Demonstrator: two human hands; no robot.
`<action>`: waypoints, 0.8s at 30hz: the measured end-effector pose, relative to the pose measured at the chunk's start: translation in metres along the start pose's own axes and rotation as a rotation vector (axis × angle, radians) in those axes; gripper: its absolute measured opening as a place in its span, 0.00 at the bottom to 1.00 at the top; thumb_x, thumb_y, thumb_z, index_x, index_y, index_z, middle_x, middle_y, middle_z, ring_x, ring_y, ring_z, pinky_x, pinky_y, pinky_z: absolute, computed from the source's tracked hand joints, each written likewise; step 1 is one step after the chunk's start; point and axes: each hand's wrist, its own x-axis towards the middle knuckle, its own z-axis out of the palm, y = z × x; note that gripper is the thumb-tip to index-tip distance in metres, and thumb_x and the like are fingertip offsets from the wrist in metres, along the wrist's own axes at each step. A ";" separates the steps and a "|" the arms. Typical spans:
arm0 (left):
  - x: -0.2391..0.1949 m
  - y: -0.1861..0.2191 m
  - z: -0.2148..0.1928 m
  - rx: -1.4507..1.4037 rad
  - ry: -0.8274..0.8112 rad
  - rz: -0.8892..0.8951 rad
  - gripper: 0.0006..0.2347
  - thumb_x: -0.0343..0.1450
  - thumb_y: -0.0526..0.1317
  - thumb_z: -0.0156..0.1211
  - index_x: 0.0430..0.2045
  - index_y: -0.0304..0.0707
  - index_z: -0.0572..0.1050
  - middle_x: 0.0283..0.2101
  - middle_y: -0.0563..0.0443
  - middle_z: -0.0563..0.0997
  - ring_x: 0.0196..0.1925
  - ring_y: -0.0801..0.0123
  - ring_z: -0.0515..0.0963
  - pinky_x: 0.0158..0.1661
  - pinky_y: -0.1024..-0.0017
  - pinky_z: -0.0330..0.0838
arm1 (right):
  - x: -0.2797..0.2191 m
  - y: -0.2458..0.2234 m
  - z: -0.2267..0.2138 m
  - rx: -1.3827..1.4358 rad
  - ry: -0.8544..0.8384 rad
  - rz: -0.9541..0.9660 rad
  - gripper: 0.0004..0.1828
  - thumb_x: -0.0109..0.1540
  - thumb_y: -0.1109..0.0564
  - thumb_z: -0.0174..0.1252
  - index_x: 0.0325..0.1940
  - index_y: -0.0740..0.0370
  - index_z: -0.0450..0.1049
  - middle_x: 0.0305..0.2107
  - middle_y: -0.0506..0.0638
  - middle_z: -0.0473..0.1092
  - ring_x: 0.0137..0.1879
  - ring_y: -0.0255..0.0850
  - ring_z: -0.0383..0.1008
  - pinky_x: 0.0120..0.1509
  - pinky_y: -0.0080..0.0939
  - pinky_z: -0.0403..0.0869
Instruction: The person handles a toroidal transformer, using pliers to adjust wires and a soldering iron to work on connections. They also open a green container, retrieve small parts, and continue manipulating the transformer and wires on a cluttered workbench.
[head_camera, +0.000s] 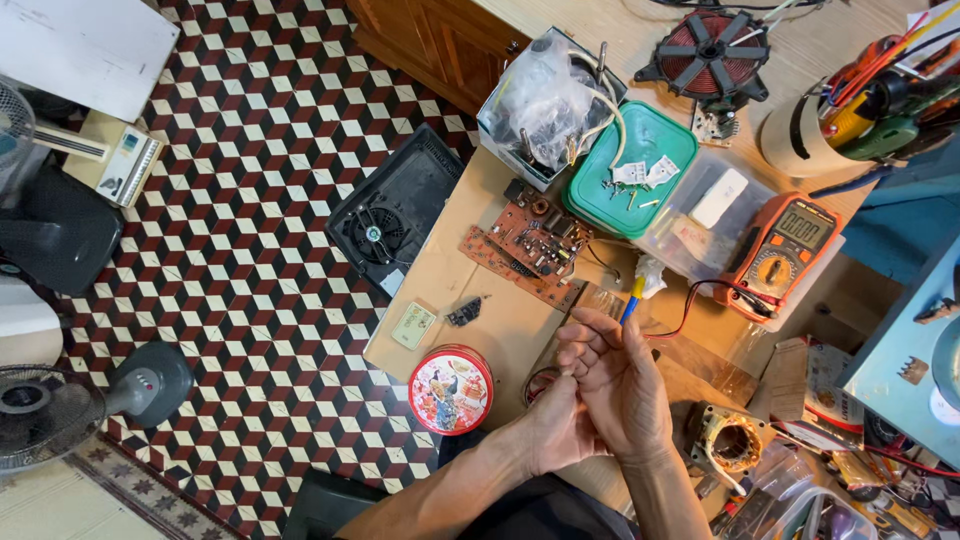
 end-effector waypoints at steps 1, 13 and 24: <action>0.000 0.003 -0.002 -0.006 0.003 -0.013 0.33 0.77 0.69 0.32 0.67 0.45 0.64 0.64 0.54 0.72 0.62 0.67 0.74 0.56 0.63 0.71 | 0.004 0.002 0.000 -0.018 0.014 0.012 0.30 0.73 0.41 0.45 0.61 0.75 0.69 0.44 0.61 0.74 0.46 0.46 0.73 0.56 0.46 0.72; -0.011 0.051 -0.015 -0.034 0.051 -0.041 0.22 0.80 0.56 0.34 0.62 0.45 0.67 0.61 0.53 0.75 0.60 0.67 0.76 0.55 0.60 0.74 | 0.045 0.018 0.007 -0.054 0.069 0.087 0.28 0.73 0.43 0.44 0.59 0.73 0.70 0.43 0.61 0.74 0.45 0.46 0.74 0.55 0.46 0.73; -0.006 0.284 0.028 1.318 0.759 1.118 0.16 0.73 0.50 0.61 0.51 0.43 0.74 0.55 0.47 0.75 0.56 0.63 0.77 0.54 0.61 0.77 | 0.144 -0.035 0.040 -1.113 0.422 -0.206 0.23 0.68 0.49 0.54 0.61 0.67 0.73 0.45 0.55 0.78 0.43 0.41 0.78 0.50 0.39 0.75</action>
